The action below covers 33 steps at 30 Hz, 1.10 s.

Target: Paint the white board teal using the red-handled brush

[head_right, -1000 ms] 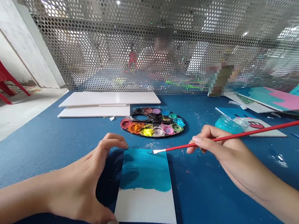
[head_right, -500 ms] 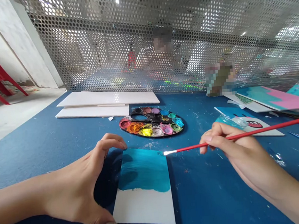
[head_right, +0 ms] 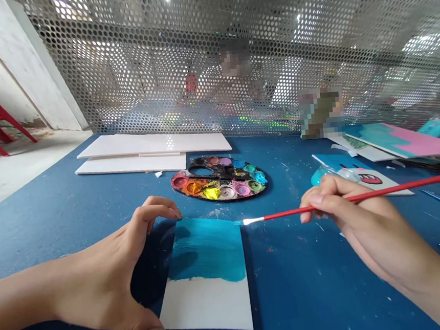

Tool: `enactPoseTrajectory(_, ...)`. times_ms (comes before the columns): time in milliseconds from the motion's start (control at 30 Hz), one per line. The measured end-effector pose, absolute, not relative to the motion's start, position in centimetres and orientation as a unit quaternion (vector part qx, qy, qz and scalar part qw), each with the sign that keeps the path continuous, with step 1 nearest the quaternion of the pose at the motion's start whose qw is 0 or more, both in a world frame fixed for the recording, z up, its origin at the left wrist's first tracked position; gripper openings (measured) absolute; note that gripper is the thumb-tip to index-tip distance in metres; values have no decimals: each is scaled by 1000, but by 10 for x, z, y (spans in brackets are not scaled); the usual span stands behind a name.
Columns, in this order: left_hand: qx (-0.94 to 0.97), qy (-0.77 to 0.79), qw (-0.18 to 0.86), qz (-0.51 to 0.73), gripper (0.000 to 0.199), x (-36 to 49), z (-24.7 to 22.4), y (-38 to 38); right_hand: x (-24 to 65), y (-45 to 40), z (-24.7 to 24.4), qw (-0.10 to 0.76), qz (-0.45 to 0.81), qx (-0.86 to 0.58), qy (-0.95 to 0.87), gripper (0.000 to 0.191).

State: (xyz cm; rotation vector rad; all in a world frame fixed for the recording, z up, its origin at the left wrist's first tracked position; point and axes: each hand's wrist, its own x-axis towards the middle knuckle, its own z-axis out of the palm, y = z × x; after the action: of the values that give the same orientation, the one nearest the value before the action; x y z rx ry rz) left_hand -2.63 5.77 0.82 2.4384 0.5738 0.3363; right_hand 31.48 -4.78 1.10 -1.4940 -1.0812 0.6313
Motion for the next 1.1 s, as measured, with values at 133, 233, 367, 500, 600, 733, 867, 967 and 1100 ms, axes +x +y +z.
enactPoseTrajectory(133, 918, 216, 304, 135, 108, -28, 8, 56, 312, -49, 12, 561, 268, -635, -458, 39)
enactPoseTrajectory(233, 917, 215, 305, 139, 107, -28, 8, 56, 310, -48, 12, 572, 269, -631, -449, 38)
enactPoseTrajectory(367, 914, 223, 311, 133, 106, -28, 8, 56, 309, -45, 11, 552, 293, -632, -458, 37)
enactPoseTrajectory(500, 915, 226, 310, 127, 105, -27, 9, 56, 311, -47, 11, 577, 280, -631, -436, 37)
enactPoseTrajectory(600, 910, 242, 315, 118, 104, -26, 11, 56, 311, -48, 10, 566, 298, -627, -443, 35)
enactPoseTrajectory(733, 911, 239, 312, 122, 104, -25, 11, 57, 315, -49, 8, 557, 297, -629, -454, 38)
enactPoseTrajectory(867, 915, 229, 308, 127, 105, -26, 10, 56, 316, -50, 8, 576, 297, -625, -435, 37)
enactPoseTrajectory(967, 916, 229, 303, 125, 107, -27, 9, 56, 313, -51, 8, 554, 319, -620, -455, 36)
enactPoseTrajectory(1100, 920, 217, 299, 129, 108, -27, 8, 57, 313, -52, 8, 574, 309, -616, -443, 39)
